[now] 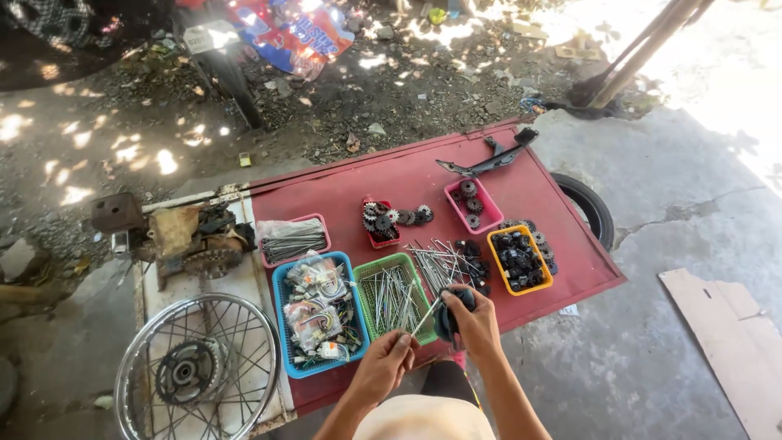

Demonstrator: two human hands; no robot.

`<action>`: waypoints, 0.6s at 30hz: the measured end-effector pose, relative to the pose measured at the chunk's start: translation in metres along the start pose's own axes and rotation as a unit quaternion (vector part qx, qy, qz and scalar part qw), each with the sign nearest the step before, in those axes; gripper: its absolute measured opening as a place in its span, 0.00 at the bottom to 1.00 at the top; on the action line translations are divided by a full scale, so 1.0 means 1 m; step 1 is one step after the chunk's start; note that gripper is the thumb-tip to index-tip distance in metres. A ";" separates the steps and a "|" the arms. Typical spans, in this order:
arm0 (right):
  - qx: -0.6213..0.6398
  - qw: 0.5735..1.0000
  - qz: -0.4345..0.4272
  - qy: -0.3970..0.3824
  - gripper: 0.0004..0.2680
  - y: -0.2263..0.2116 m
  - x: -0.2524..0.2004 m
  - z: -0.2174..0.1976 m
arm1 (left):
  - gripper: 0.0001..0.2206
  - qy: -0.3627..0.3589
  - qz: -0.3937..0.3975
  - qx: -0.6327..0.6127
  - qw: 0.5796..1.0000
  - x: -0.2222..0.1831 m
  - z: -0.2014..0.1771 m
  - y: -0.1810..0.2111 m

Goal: Cleaning and sorting motorcycle wheel spokes using a cloth.

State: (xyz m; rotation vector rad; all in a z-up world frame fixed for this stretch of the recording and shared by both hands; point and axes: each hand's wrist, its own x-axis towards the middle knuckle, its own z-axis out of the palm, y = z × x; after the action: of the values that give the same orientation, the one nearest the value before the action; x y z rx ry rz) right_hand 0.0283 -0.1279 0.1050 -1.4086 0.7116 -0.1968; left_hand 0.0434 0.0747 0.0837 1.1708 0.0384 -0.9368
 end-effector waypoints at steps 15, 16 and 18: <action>0.027 0.938 0.072 -0.338 0.05 0.048 0.067 -0.030 | 0.07 0.220 0.162 -0.013 0.962 0.045 0.077 -0.059; 0.025 0.935 0.071 -0.347 0.05 0.042 0.073 -0.026 | 0.07 0.228 0.167 -0.014 0.959 0.048 0.077 -0.057; 0.050 0.929 0.125 -0.345 0.06 0.033 0.072 -0.032 | 0.07 0.228 0.198 -0.033 0.953 0.044 0.088 -0.065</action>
State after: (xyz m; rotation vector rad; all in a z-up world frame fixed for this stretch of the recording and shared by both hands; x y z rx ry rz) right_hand 0.0570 -0.1862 0.0496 -1.1640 0.2790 0.4447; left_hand -0.0080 -0.0263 0.0515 1.2540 0.1973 -0.2996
